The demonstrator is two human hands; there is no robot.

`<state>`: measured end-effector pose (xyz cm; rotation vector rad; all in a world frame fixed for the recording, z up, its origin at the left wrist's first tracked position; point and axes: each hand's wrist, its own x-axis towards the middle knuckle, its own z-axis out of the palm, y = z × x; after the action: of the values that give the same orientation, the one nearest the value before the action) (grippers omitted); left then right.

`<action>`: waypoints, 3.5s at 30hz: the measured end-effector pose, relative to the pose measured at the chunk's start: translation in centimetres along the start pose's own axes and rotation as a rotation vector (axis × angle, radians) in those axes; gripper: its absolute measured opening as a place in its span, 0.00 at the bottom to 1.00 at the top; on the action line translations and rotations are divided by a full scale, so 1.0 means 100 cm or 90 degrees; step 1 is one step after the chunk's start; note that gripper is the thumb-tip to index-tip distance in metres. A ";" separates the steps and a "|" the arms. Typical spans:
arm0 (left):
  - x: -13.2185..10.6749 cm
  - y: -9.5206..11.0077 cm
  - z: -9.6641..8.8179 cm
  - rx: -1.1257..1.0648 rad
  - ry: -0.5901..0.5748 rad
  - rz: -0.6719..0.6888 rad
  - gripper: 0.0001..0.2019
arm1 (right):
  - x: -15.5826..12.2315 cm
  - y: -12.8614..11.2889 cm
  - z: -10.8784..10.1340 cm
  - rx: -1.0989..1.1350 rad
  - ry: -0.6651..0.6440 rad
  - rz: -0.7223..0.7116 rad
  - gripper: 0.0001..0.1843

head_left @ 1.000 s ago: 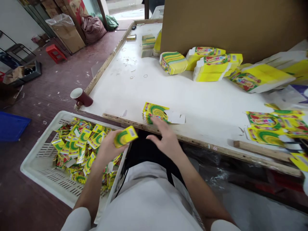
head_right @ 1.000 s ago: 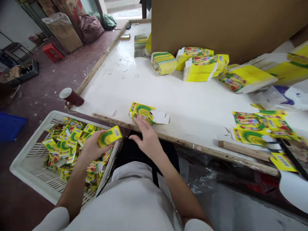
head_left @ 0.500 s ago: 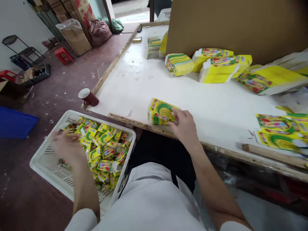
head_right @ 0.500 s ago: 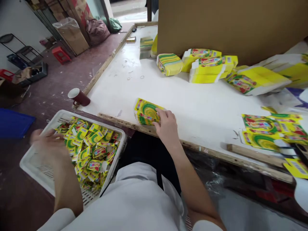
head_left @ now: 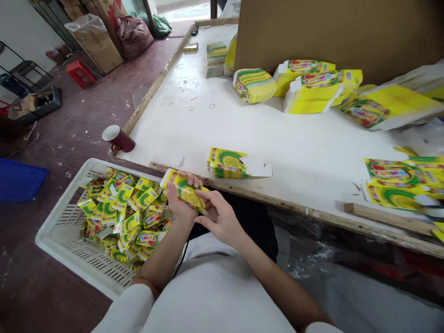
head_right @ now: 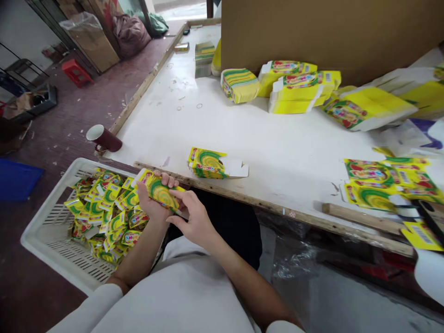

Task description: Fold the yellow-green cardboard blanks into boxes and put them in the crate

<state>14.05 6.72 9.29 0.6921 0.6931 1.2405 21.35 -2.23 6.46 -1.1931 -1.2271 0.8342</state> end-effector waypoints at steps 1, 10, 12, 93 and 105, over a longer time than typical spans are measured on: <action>0.001 -0.001 0.000 0.017 0.019 0.006 0.26 | 0.000 0.001 0.001 0.000 -0.004 0.008 0.29; -0.013 -0.011 -0.021 0.118 -0.110 0.045 0.32 | 0.004 0.005 -0.029 -0.046 0.084 0.031 0.14; -0.013 -0.010 -0.028 0.132 -0.162 0.069 0.34 | 0.003 0.003 -0.038 -0.057 0.096 0.017 0.14; -0.001 0.056 -0.046 1.051 -0.443 0.142 0.26 | 0.009 0.001 -0.048 -0.289 0.050 -0.069 0.35; 0.009 0.078 -0.105 0.946 -0.311 -0.065 0.28 | 0.052 0.030 -0.102 -0.611 0.172 0.013 0.25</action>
<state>1.34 9.94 8.88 2.0368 1.1556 0.2181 32.69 1.17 5.59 -1.9964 -1.4183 0.0299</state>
